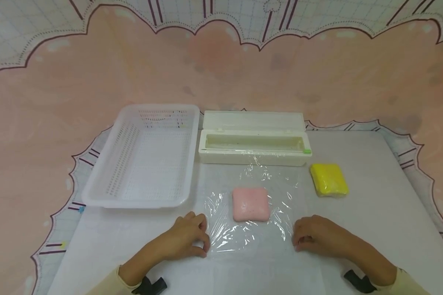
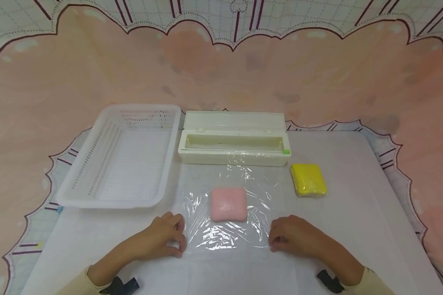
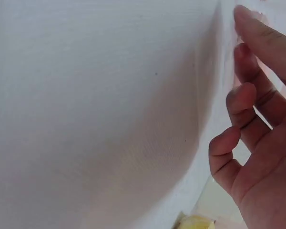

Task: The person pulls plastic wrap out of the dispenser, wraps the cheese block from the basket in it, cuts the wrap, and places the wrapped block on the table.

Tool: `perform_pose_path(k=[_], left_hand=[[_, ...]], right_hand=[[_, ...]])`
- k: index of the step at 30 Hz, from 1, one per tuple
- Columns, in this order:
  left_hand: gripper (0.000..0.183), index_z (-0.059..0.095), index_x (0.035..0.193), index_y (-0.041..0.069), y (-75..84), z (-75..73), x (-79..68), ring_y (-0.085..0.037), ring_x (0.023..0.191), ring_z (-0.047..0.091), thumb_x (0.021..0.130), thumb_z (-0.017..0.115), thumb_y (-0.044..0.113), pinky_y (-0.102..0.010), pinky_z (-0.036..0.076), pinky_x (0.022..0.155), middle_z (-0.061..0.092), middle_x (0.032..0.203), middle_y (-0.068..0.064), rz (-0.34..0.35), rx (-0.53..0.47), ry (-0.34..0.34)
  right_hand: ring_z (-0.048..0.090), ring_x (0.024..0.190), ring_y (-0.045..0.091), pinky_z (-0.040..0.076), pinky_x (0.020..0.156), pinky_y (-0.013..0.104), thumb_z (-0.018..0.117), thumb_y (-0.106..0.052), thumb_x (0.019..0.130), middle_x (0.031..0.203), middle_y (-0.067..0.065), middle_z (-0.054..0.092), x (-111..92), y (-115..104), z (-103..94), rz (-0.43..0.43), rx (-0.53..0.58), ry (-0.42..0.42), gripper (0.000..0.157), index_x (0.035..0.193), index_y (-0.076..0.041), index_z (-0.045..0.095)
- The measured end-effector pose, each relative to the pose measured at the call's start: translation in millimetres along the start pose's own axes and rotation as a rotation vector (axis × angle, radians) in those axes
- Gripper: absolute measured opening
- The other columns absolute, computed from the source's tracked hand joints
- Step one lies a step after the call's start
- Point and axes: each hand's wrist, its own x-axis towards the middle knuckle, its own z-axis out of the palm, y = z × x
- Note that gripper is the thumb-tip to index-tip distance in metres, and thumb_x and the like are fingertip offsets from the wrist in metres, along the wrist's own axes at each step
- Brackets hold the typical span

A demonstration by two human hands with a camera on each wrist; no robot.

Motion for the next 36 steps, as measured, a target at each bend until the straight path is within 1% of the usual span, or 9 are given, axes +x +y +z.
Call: perform_pose_path(k=[6, 13, 15, 19, 22, 26, 30, 34, 36], left_hand=[[0.013, 0.069, 0.083, 0.034, -5.1, -0.2, -2.5, -0.006, 0.092, 0.038, 0.086, 0.080, 0.027, -0.028, 0.030, 0.074, 0.047, 0.096, 0.017, 0.025, -0.041, 0.031], [0.012, 0.065, 0.088, 0.029, -7.4, -3.3, -4.4, -0.003, 0.090, 0.046, 0.093, 0.074, 0.023, -0.025, 0.041, 0.078, 0.056, 0.096, 0.020, 0.093, -0.075, 0.082], [0.011, 0.065, 0.090, 0.030, -4.5, -3.1, -3.8, -0.003, 0.092, 0.047, 0.092, 0.075, 0.032, -0.027, 0.039, 0.078, 0.057, 0.096, 0.021, 0.065, -0.079, 0.064], [0.024, 0.066, 0.094, 0.035, 3.3, -1.6, 0.0, -0.005, 0.094, 0.046, 0.082, 0.080, 0.050, -0.031, 0.033, 0.075, 0.055, 0.097, 0.021, -0.004, -0.022, -0.007], [0.024, 0.067, 0.090, 0.036, 7.1, -1.3, 4.1, -0.006, 0.093, 0.044, 0.078, 0.084, 0.045, -0.033, 0.030, 0.073, 0.051, 0.092, 0.018, -0.038, 0.012, -0.032], [0.018, 0.069, 0.082, 0.035, 8.3, -0.3, 10.0, -0.006, 0.087, 0.042, 0.078, 0.086, 0.033, -0.033, 0.028, 0.070, 0.049, 0.084, 0.017, -0.058, 0.003, -0.010], [0.016, 0.069, 0.076, 0.035, 5.8, -0.2, 13.7, -0.005, 0.082, 0.041, 0.080, 0.085, 0.032, -0.033, 0.028, 0.069, 0.047, 0.079, 0.017, -0.061, -0.004, 0.002], [0.015, 0.069, 0.077, 0.035, -0.3, -2.3, 14.1, -0.003, 0.085, 0.044, 0.084, 0.082, 0.032, -0.034, 0.030, 0.073, 0.049, 0.081, 0.021, -0.062, -0.078, -0.014], [0.014, 0.070, 0.079, 0.034, -5.0, -3.5, 13.8, -0.001, 0.086, 0.048, 0.086, 0.081, 0.029, -0.035, 0.037, 0.076, 0.053, 0.083, 0.023, -0.044, -0.146, -0.008]], right_hand=[[0.053, 0.079, -0.005, 0.049, 0.069, 0.018, 0.080, -0.025, 0.089, 0.089, -0.025, 0.060, -3.4, 1.8, -5.5, -0.062, 0.022, 0.141, 0.012, 0.090, -0.035, 0.072], [0.061, 0.091, 0.000, 0.056, 0.079, 0.023, 0.079, -0.020, 0.090, 0.098, -0.017, 0.068, -6.1, -1.3, -9.9, -0.122, 0.057, 0.266, 0.015, 0.093, -0.033, 0.073], [0.062, 0.091, 0.000, 0.056, 0.078, 0.024, 0.078, -0.022, 0.091, 0.097, -0.015, 0.070, -6.3, -2.6, -10.4, -0.109, 0.084, 0.276, 0.011, 0.095, -0.031, 0.074], [0.062, 0.088, -0.001, 0.055, 0.074, 0.023, 0.079, -0.023, 0.090, 0.094, -0.015, 0.071, -6.2, -2.6, -10.1, -0.088, 0.115, 0.289, 0.011, 0.096, -0.030, 0.074], [0.061, 0.085, -0.002, 0.053, 0.072, 0.021, 0.079, -0.023, 0.090, 0.093, -0.016, 0.071, -6.0, -1.0, -10.0, -0.075, 0.125, 0.295, 0.011, 0.096, -0.029, 0.074], [0.060, 0.082, -0.003, 0.050, 0.068, 0.019, 0.079, -0.023, 0.090, 0.092, -0.020, 0.070, -6.7, 1.7, -10.9, -0.055, 0.132, 0.304, 0.010, 0.095, -0.030, 0.074], [0.058, 0.081, -0.002, 0.048, 0.065, 0.019, 0.078, -0.024, 0.091, 0.091, -0.021, 0.070, -7.3, 4.4, -11.7, -0.024, 0.149, 0.294, 0.009, 0.095, -0.031, 0.073], [0.057, 0.079, -0.002, 0.047, 0.065, 0.019, 0.077, -0.027, 0.092, 0.090, -0.020, 0.070, -7.6, 5.1, -12.1, 0.012, 0.176, 0.279, 0.007, 0.095, -0.031, 0.073], [0.057, 0.079, -0.002, 0.047, 0.064, 0.019, 0.077, -0.027, 0.091, 0.090, -0.021, 0.070, -7.8, 5.3, -12.0, 0.019, 0.176, 0.285, 0.008, 0.095, -0.032, 0.072]])
